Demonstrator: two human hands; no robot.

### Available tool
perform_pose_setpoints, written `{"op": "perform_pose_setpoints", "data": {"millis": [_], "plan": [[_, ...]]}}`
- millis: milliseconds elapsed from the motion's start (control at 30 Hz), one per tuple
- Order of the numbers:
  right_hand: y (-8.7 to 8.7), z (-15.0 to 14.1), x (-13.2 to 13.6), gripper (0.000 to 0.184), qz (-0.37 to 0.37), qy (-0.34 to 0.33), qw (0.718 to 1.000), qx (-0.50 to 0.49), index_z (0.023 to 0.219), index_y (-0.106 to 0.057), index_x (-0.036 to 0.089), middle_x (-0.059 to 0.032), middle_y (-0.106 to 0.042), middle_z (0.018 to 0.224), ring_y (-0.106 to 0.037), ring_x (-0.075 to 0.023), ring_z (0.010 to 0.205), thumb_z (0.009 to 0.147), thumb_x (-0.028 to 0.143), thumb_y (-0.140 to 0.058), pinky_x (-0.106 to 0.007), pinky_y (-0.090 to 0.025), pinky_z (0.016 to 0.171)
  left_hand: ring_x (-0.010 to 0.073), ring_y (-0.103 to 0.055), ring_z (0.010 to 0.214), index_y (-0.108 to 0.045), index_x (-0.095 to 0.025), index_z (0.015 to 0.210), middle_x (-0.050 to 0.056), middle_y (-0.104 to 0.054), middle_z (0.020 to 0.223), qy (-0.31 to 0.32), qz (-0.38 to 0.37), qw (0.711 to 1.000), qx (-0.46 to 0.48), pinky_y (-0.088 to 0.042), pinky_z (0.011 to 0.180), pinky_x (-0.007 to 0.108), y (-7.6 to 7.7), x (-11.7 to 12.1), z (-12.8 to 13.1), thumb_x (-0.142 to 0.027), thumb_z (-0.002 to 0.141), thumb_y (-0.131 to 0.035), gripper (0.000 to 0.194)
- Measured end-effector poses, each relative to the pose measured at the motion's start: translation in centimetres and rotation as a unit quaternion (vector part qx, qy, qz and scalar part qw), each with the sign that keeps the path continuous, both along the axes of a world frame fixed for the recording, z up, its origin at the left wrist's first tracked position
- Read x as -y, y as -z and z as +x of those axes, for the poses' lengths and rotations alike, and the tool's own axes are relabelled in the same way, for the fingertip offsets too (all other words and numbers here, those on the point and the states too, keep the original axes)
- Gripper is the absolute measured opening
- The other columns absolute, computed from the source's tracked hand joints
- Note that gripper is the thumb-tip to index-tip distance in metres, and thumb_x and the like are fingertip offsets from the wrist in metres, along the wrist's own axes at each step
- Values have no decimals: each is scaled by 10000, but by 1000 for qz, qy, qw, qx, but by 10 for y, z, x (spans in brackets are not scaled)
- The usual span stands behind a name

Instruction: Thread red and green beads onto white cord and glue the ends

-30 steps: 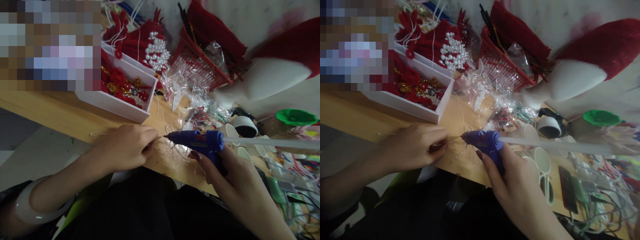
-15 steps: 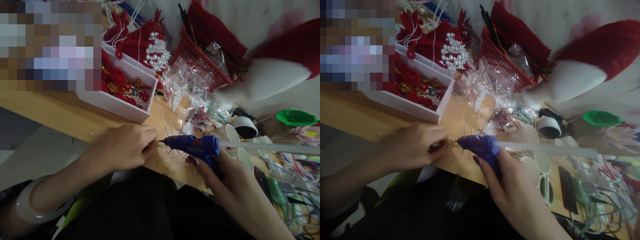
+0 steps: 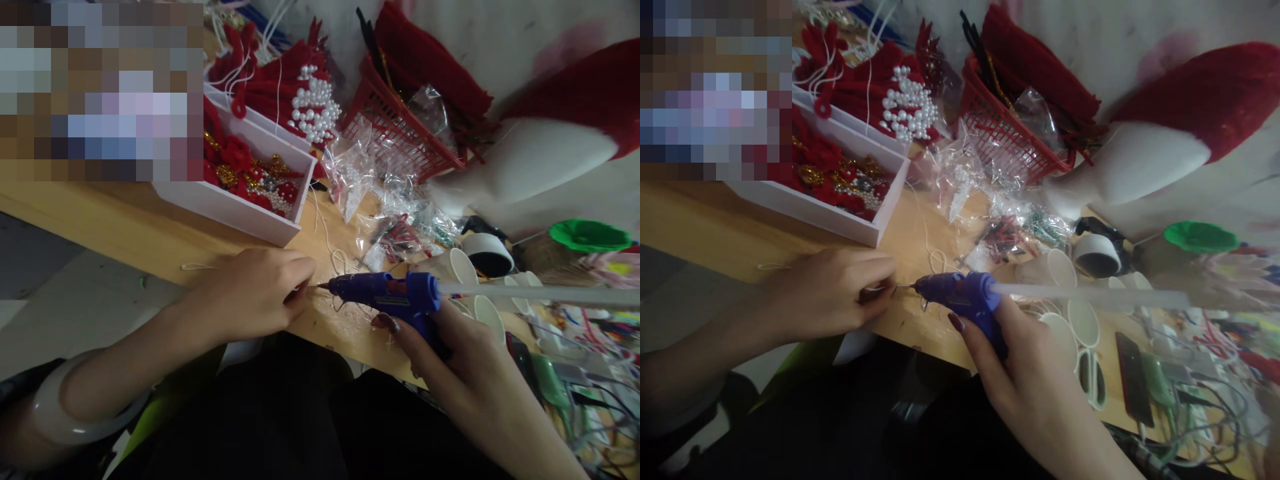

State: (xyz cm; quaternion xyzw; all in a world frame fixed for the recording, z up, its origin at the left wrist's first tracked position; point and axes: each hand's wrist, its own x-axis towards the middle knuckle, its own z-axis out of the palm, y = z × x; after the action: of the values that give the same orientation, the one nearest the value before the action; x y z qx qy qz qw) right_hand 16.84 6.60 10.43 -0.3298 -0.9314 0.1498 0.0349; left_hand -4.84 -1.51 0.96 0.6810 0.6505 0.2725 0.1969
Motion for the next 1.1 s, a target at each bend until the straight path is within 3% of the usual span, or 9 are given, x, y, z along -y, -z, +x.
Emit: {"op": "perform_pose_setpoints", "data": {"millis": [400,1100], "plan": [[2,2,0,202,4,10,1000,3,849,-588,201,14,-635,615,-576,-132,495,972,342,-512,-236,-422,462,140,-451,582,-453,-203,679,-14,-538,657,4,13,1000,8,-228,539,295,2,0,0,-144,798,-502,143],[-1,1,-1,217,-7,8,1000,10,842,-607,200,25,-597,585,-533,-123,468,968,347,-509,-230,-410,444,139,-453,577,-456,-206,677,-19,-537,659,2,11,1000,8,-229,532,290,1,1,0,-161,802,-514,145]]}}
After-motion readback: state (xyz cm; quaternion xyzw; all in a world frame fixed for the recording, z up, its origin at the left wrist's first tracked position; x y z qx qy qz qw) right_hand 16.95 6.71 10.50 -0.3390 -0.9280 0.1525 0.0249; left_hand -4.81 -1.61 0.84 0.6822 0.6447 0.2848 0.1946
